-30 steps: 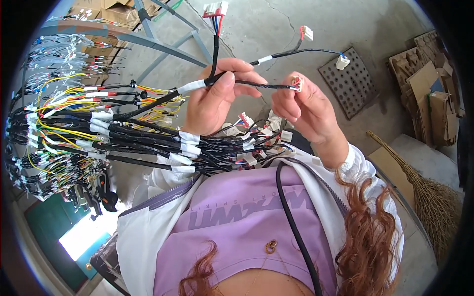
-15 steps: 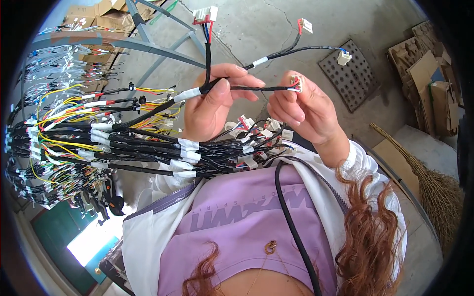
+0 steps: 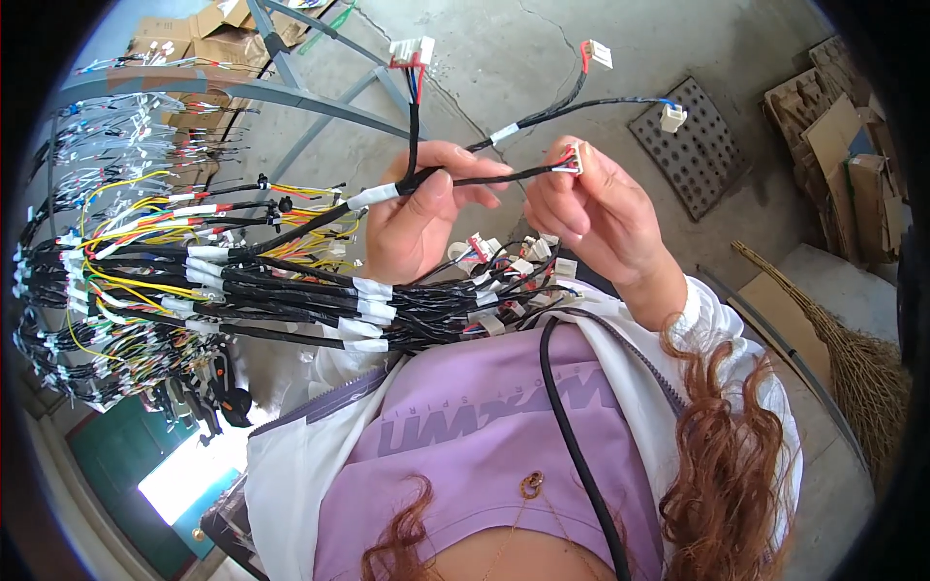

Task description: Sorting and inspecting multiple multicolored wire harnesses in an industrial warehouse setting.

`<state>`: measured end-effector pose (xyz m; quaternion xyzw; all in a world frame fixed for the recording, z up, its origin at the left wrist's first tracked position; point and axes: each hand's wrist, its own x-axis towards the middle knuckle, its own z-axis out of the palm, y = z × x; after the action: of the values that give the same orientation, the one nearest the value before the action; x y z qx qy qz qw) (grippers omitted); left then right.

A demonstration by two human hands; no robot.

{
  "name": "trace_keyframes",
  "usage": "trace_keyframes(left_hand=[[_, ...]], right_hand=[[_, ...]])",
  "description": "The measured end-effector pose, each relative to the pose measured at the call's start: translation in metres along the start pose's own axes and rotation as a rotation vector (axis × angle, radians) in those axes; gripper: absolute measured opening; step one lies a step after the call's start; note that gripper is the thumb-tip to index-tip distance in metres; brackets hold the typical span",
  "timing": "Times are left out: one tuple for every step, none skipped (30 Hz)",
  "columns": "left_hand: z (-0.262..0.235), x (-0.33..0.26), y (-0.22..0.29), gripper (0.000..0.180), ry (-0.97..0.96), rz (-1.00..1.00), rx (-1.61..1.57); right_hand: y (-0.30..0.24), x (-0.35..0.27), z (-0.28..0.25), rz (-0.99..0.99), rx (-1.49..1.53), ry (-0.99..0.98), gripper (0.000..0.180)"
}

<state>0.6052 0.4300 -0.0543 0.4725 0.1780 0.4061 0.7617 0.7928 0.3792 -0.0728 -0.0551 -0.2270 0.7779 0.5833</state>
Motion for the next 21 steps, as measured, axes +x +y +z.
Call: trace_keyframes(left_hand=[[-0.001,-0.002,-0.001,0.024,0.012,0.003,-0.010],[0.000,-0.006,-0.002,0.023,0.065,0.004,-0.013],[-0.006,-0.006,-0.006,0.022,0.013,0.015,-0.026],[-0.008,-0.009,-0.007,0.022,0.022,-0.009,-0.034],[-0.009,-0.012,-0.006,0.022,0.024,-0.022,-0.014],[-0.012,-0.016,-0.007,0.021,0.009,-0.042,-0.010],[-0.017,-0.019,-0.007,0.021,-0.005,-0.062,-0.005],[-0.020,-0.022,-0.007,0.020,-0.006,-0.107,-0.019],[-0.024,-0.023,-0.008,0.020,-0.004,-0.120,-0.034],[-0.028,-0.024,-0.010,0.019,-0.001,-0.133,-0.049],[-0.031,-0.026,-0.013,0.018,-0.014,-0.137,-0.080],[-0.033,-0.027,-0.015,0.018,-0.020,-0.138,-0.075],[-0.034,-0.027,-0.017,0.018,-0.012,-0.167,-0.071],[-0.036,-0.029,-0.016,0.018,0.003,-0.198,-0.063],[-0.037,-0.031,-0.016,0.017,0.022,-0.223,-0.074],[-0.038,-0.032,-0.016,0.017,0.025,-0.226,-0.069],[-0.039,-0.032,-0.015,0.017,-0.005,-0.236,-0.063],[-0.040,-0.031,-0.014,0.017,-0.034,-0.246,-0.058],[-0.041,-0.030,-0.014,0.017,-0.045,-0.255,-0.081],[-0.042,-0.031,-0.014,0.018,-0.043,-0.260,-0.090],[-0.043,-0.032,-0.014,0.018,-0.041,-0.265,-0.099]], right_hand=[[-0.001,-0.001,-0.002,0.031,-0.028,0.000,0.027],[0.001,0.002,0.004,-0.034,-0.199,0.134,0.027],[0.002,0.004,0.007,-0.114,-0.370,0.276,0.031],[-0.004,0.007,0.002,-0.121,-0.333,0.246,0.040],[-0.005,0.010,-0.001,-0.139,-0.208,0.311,0.041],[-0.004,0.013,-0.005,-0.157,-0.081,0.372,0.042],[-0.005,0.016,-0.011,-0.214,0.004,0.399,0.041],[-0.007,0.019,-0.008,-0.225,0.001,0.392,0.041],[-0.008,0.022,-0.003,-0.274,-0.041,0.405,0.042],[-0.010,0.024,0.000,-0.322,-0.083,0.420,0.044],[-0.011,0.024,-0.001,-0.365,-0.098,0.396,0.042],[-0.012,0.024,0.000,-0.372,-0.097,0.394,0.042],[-0.013,0.025,0.002,-0.387,-0.308,0.459,0.042],[-0.010,0.027,0.005,-0.394,-0.512,0.521,0.042],[-0.012,0.028,0.016,-0.406,-0.544,0.526,0.039],[-0.008,0.029,0.016,-0.405,-0.538,0.525,0.039],[-0.004,0.030,0.017,-0.456,-0.619,0.511,0.038],[0.000,0.031,0.018,-0.505,-0.701,0.496,0.037],[0.003,0.031,0.022,-0.560,-0.768,0.498,0.036],[0.005,0.029,0.023,-0.551,-0.762,0.490,0.036],[0.006,0.027,0.022,-0.565,-0.913,0.457,0.035]])
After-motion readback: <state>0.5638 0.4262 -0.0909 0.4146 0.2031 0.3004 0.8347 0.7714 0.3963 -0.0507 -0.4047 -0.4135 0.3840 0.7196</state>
